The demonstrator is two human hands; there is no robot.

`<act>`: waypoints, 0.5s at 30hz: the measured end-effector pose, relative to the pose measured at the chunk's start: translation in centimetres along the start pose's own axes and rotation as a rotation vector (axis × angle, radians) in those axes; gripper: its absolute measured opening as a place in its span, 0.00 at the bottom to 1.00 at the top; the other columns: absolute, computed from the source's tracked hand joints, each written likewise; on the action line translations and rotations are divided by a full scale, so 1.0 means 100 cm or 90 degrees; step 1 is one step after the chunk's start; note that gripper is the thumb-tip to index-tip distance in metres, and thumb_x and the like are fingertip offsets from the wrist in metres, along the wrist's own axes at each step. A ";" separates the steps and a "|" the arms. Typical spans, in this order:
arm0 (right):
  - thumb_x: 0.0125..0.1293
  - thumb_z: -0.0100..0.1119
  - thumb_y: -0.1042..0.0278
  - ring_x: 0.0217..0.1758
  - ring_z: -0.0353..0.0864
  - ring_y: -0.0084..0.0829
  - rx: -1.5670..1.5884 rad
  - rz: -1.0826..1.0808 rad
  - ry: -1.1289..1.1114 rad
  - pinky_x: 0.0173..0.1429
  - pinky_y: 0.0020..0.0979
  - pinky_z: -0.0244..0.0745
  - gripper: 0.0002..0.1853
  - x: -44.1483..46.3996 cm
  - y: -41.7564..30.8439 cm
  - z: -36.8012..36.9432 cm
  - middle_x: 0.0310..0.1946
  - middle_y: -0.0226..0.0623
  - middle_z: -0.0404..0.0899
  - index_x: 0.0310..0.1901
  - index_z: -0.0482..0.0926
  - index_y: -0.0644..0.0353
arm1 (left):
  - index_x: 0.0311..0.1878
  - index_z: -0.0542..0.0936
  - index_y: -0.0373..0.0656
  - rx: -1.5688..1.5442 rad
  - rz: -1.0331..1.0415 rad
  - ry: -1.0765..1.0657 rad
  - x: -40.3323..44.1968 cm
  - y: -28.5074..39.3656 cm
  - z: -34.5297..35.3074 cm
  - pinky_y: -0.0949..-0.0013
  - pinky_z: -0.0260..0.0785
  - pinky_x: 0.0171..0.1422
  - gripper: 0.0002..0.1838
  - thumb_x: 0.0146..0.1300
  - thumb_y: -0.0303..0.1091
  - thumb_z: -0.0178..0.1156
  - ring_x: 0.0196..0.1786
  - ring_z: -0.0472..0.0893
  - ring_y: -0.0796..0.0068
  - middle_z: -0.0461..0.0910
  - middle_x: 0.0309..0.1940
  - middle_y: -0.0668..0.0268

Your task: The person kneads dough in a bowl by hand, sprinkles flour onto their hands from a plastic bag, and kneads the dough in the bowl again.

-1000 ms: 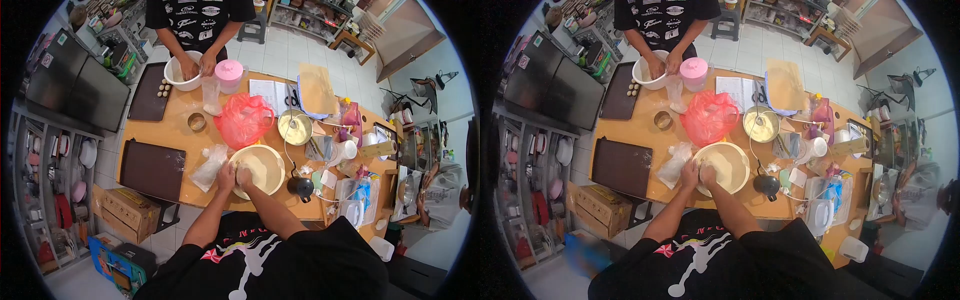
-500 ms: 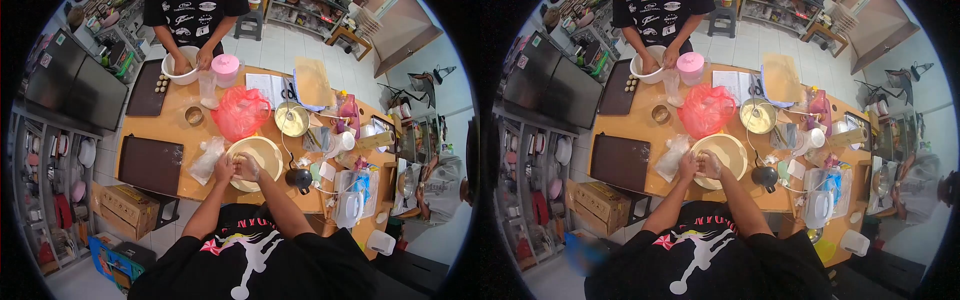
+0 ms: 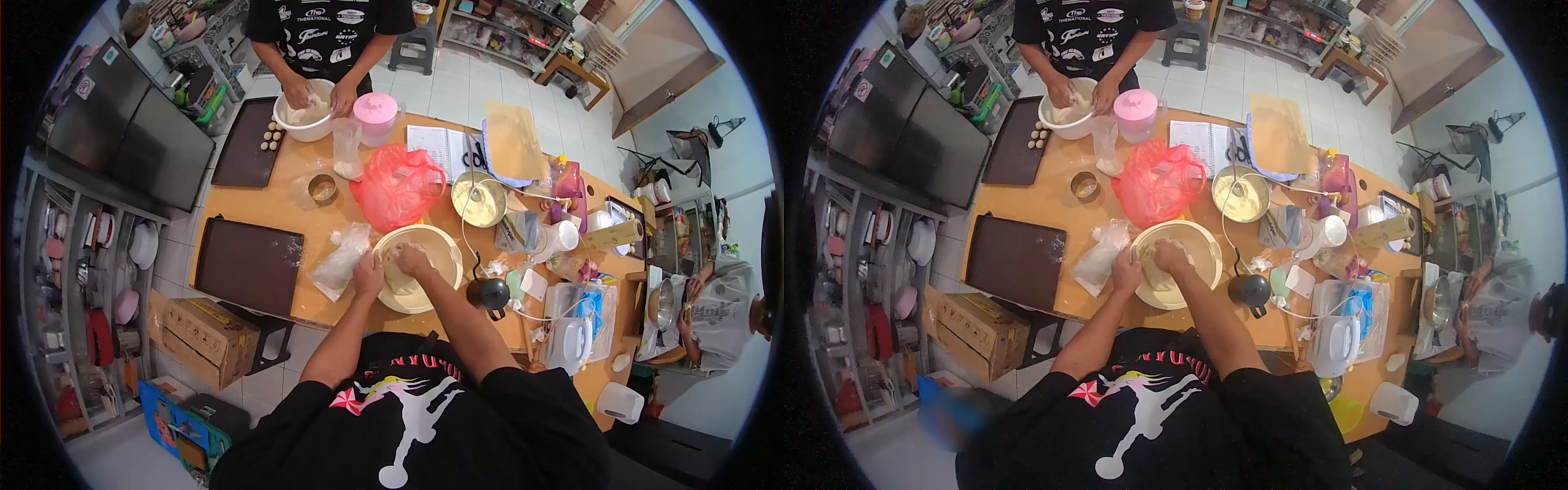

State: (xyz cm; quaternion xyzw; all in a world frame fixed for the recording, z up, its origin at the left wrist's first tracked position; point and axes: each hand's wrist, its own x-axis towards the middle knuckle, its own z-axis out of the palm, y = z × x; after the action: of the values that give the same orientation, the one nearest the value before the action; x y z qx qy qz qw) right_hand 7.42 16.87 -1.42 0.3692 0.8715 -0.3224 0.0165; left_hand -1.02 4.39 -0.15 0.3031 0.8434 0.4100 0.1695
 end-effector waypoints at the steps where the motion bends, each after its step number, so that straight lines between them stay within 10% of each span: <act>1: 0.65 0.53 0.56 0.51 0.77 0.52 0.004 -0.031 -0.010 0.56 0.46 0.70 0.17 -0.009 -0.009 -0.011 0.43 0.54 0.79 0.44 0.81 0.60 | 0.48 0.77 0.36 -0.006 0.002 0.005 0.000 -0.002 0.000 0.45 0.67 0.52 0.20 0.72 0.45 0.46 0.47 0.76 0.38 0.79 0.41 0.42; 9: 0.60 0.59 0.60 0.47 0.76 0.51 -0.028 -0.253 -0.057 0.55 0.47 0.71 0.13 -0.097 -0.020 -0.071 0.43 0.52 0.75 0.44 0.81 0.56 | 0.50 0.77 0.36 0.011 0.014 0.021 -0.006 -0.008 0.007 0.47 0.67 0.55 0.21 0.72 0.45 0.46 0.49 0.77 0.41 0.79 0.44 0.44; 15: 0.60 0.53 0.68 0.40 0.79 0.49 -0.242 -0.162 -0.107 0.46 0.48 0.75 0.10 -0.134 -0.020 -0.050 0.36 0.49 0.78 0.40 0.81 0.58 | 0.44 0.77 0.36 -0.008 0.028 0.011 -0.005 0.000 0.001 0.44 0.66 0.48 0.20 0.72 0.45 0.46 0.44 0.76 0.38 0.79 0.37 0.43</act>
State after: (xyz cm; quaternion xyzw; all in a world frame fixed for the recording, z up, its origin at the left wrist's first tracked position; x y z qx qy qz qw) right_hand 16.86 10.22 7.20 0.2190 0.9515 -0.1816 0.1171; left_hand -0.58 4.10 -0.19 0.3171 0.8354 0.4212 0.1552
